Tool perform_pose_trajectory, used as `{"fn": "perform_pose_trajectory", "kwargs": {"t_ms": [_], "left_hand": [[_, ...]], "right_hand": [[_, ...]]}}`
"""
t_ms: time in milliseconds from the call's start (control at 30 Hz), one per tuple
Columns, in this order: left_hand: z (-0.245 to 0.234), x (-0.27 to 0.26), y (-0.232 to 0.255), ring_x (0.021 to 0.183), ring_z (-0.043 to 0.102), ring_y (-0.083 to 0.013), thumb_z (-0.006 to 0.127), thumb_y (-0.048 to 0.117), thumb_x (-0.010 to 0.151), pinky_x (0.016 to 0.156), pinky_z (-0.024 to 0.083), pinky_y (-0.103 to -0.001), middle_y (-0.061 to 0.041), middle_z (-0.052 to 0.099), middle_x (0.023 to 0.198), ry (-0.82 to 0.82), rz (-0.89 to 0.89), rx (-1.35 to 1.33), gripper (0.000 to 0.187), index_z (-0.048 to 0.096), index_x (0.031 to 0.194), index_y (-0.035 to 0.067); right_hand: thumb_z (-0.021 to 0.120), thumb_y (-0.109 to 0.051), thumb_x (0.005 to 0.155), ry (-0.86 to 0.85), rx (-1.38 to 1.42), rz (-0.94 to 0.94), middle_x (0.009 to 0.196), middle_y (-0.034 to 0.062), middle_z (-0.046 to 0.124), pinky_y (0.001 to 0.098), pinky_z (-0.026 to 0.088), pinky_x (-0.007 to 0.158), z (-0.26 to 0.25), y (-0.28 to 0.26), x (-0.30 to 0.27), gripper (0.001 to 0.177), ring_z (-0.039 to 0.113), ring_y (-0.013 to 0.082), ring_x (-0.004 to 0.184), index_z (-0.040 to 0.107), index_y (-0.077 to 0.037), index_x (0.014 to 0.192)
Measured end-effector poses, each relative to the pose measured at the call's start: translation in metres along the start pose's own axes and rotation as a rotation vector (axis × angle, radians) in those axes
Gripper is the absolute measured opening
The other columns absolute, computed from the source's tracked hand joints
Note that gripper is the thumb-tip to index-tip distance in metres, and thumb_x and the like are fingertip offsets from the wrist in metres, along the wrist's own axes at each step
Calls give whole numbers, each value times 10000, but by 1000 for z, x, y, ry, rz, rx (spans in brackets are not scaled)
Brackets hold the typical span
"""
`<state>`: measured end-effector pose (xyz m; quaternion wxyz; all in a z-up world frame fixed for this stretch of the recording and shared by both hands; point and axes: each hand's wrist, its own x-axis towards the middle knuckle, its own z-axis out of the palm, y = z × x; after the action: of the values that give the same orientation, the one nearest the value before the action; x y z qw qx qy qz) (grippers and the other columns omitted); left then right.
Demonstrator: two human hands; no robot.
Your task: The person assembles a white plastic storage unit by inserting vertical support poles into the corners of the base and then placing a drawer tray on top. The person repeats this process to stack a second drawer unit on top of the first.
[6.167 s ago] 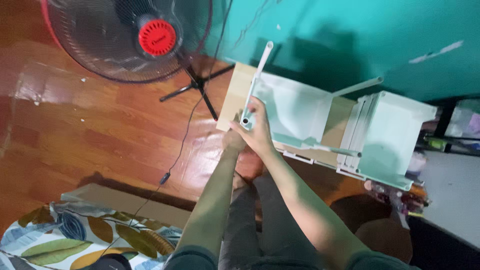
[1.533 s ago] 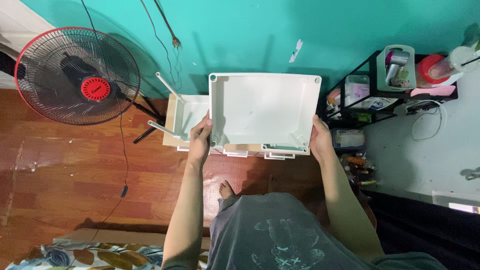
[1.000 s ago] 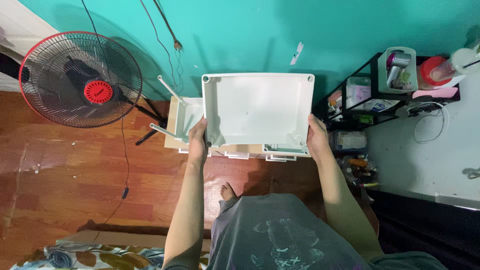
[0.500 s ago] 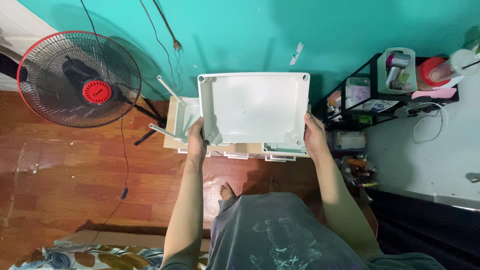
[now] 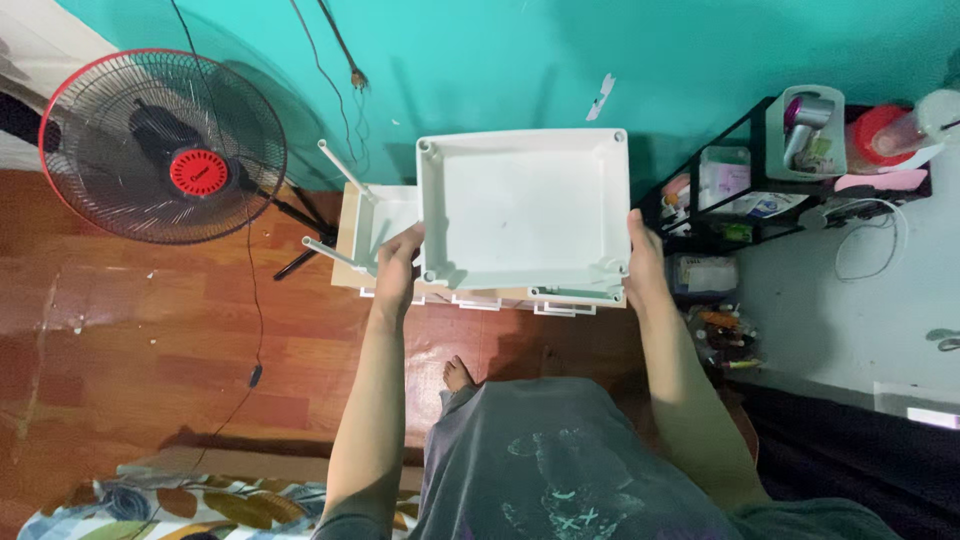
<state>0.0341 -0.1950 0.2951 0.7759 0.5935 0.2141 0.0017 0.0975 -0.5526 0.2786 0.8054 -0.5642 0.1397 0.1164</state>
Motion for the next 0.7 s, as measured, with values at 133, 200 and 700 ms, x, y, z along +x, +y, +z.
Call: {"fn": "perform_pose_trajectory", "kwargs": {"t_ms": [133,200,700], "left_hand": [[12,-4,17,876,644,-141,652,413,875,679,534,-276,-96,692,1004,20,-31,78,525,685,1175,-17],[17,-5,20,909,662,-159,660,411,861,687,553,-302,-117,701,1044,11,-21,70,552,660,1217,-11],[19,-14,16,993,667,-195,660,351,884,818,573,-349,-138,695,1120,-41,58,22,592,572,1322,-37]], "right_hand": [[479,-461,992,3,27,24,1194,131,656,362,532,891,-5,-1,11,569,656,227,1049,572,36,1253],[477,-461,997,-15,47,16,1218,121,649,359,521,914,-7,1,13,565,644,224,1077,567,26,1269],[419,-440,1015,-85,77,-25,1297,117,608,370,486,980,-1,-14,0,566,597,217,1182,497,-1,1363]]}}
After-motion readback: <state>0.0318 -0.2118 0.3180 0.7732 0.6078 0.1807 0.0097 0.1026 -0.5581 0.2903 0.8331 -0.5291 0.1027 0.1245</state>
